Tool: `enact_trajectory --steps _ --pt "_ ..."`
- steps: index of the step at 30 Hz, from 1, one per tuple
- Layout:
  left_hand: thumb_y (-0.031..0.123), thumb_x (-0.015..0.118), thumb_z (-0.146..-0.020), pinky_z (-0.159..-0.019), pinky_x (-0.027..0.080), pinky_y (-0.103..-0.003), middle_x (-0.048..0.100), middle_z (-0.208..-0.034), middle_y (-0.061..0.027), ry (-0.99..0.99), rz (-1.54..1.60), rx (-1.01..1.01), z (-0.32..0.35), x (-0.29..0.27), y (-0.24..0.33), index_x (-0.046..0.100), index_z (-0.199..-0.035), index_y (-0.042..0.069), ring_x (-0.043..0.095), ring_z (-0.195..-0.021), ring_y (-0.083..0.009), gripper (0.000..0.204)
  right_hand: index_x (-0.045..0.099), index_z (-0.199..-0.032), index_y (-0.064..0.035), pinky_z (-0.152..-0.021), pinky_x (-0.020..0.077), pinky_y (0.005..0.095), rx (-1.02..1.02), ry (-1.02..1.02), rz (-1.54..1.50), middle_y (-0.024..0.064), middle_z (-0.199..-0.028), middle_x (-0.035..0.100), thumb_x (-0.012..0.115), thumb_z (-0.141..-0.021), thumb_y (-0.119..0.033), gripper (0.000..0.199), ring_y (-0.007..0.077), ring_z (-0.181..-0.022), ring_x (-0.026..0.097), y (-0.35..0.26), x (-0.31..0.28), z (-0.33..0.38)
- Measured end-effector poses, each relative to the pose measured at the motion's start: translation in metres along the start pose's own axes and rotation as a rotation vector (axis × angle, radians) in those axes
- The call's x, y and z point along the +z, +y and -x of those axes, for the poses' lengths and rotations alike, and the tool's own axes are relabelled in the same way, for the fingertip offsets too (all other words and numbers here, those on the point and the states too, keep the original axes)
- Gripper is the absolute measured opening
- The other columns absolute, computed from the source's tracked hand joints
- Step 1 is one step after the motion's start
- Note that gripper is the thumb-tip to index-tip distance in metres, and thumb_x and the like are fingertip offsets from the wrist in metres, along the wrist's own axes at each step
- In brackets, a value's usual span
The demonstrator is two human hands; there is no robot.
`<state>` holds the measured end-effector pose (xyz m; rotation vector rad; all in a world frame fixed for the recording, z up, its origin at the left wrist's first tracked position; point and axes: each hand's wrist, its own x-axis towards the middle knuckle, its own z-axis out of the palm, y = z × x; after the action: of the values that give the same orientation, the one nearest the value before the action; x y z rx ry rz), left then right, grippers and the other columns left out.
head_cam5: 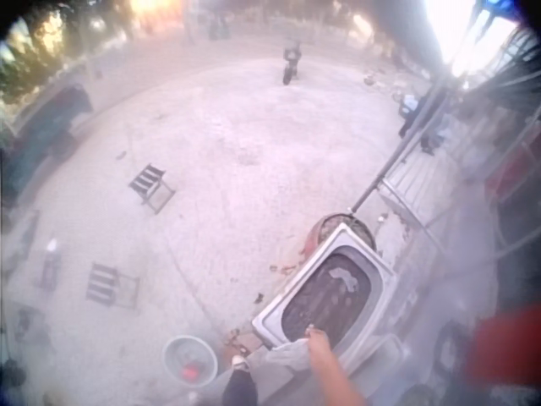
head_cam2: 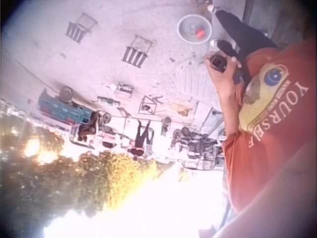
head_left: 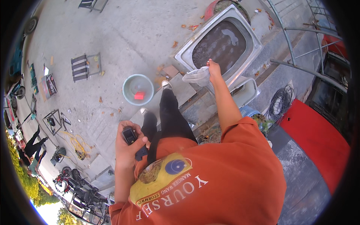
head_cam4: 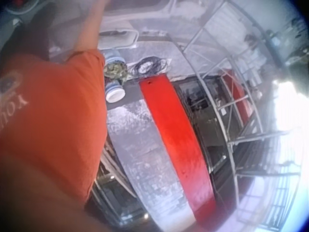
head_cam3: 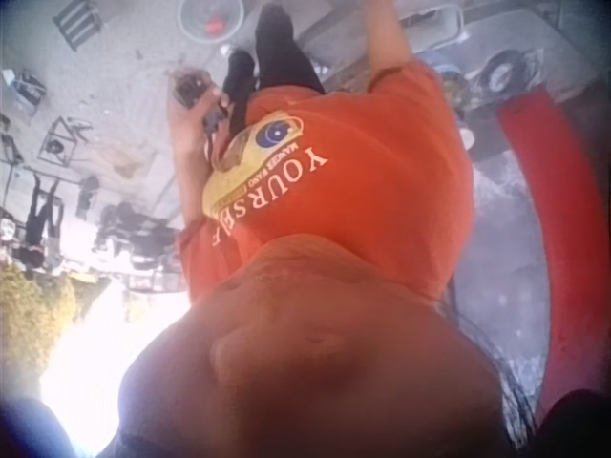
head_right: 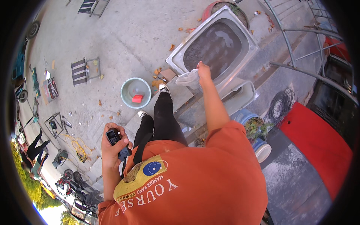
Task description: The person wipes a small black electronic component with a white cloth, repeatedly rotating it to clean different sides. The person periodically dips the cloth into a sink to wet it and continues wiping the component throughout the clip.
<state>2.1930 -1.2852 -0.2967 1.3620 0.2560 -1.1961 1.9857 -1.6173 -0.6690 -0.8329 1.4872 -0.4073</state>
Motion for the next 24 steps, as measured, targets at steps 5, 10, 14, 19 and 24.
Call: enact_trajectory --steps 5,10,14,19,24 --pt "-0.011 0.073 -0.078 -0.06 0.057 -0.033 0.053 -0.101 -0.009 0.057 -0.004 -0.036 -0.006 -0.005 -0.005 0.046 -0.114 0.009 0.059 -0.073 -0.0152 0.049 0.07 -0.097 0.0042 -0.081 0.0528 0.036 0.098 0.109 0.609 0.0182 -0.099 0.071 0.058 -0.1 -0.032 0.038 0.0261 -0.092 0.068 0.042 0.009 -0.057" --pt "-0.013 0.072 -0.079 -0.059 0.056 -0.034 0.052 -0.1 -0.0093 0.145 -0.011 -0.042 -0.005 -0.009 -0.015 0.044 -0.112 0.009 0.061 -0.069 -0.0181 0.049 0.073 -0.106 0.0033 -0.096 0.0522 0.0452 0.08 -0.014 1.287 0.0266 -0.117 0.069 0.055 -0.095 -0.03 0.039 0.0385 -0.113 0.067 0.075 0.009 -0.101" --pt "-0.014 0.072 -0.078 -0.064 0.056 -0.035 0.051 -0.104 -0.0095 0.094 -0.119 -0.001 -0.02 -0.019 -0.001 0.045 -0.12 0.01 0.055 -0.074 -0.0143 0.055 0.074 -0.11 -0.0019 -0.095 0.0513 0.0503 -0.083 -0.355 1.642 0.0247 -0.116 0.069 0.041 -0.097 -0.042 0.053 0.0375 -0.113 0.066 0.084 -0.013 -0.147" --pt "-0.017 0.072 -0.076 -0.068 0.056 -0.035 0.049 -0.107 -0.0097 0.078 0.01 0.192 -0.008 -0.015 -0.001 0.043 -0.122 0.011 0.053 -0.075 -0.0124 0.061 0.07 -0.114 0.0085 -0.089 0.0507 0.037 0.056 0.066 0.467 0.0173 -0.113 0.072 0.062 -0.096 -0.022 0.036 0.0264 -0.099 0.068 0.077 -0.022 -0.113" --pt "-0.017 0.074 -0.076 -0.067 0.056 -0.036 0.05 -0.108 -0.0102 0.014 0.032 0.363 0.008 -0.022 0.009 0.042 -0.122 0.011 0.053 -0.077 -0.0124 0.062 0.071 -0.112 0.0076 -0.086 0.0499 0.0342 0.017 0.037 0.345 0.0159 -0.108 0.073 0.059 -0.101 -0.031 0.041 0.022 -0.095 0.067 0.023 -0.021 -0.049"
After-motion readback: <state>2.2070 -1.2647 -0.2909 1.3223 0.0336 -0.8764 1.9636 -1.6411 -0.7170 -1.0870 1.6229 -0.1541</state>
